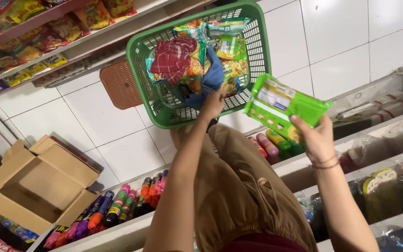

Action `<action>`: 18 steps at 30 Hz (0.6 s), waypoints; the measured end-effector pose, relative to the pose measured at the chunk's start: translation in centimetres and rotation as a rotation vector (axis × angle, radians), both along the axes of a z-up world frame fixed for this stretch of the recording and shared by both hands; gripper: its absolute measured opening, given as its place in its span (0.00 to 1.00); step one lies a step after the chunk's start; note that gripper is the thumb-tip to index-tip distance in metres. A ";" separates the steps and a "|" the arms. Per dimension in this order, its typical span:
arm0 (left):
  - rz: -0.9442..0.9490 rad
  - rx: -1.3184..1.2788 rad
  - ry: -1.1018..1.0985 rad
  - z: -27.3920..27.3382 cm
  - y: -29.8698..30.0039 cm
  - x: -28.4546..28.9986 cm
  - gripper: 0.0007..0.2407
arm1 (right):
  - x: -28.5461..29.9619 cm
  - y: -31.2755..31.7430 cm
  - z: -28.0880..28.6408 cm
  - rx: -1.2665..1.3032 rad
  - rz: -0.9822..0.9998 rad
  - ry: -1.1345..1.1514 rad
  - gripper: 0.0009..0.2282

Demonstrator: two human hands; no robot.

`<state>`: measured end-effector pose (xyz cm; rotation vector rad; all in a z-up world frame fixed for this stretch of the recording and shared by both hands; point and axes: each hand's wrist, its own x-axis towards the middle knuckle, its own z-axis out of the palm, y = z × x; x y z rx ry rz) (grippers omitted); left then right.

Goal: Wiping and scanning instant noodle packages before placing them on grocery store shelves.

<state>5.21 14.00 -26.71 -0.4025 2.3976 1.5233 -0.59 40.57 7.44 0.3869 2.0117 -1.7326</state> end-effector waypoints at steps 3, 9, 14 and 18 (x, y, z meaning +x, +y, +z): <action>-0.119 -0.510 0.092 1.6 0.1 1.5 0.17 | 0.8 1.7 -0.3 -0.026 -0.093 -0.043 0.15; -0.174 -0.910 -0.072 0.3 0.1 1.0 0.10 | 2.5 4.0 -1.5 0.027 -0.148 -0.075 0.15; -0.389 -1.069 0.058 -5.1 -0.2 1.1 0.07 | 2.9 3.6 -1.2 -0.006 -0.174 -0.100 0.15; -0.395 -0.842 0.043 5.8 -2.4 0.2 0.21 | 2.9 3.2 -1.3 0.009 -0.165 -0.108 0.14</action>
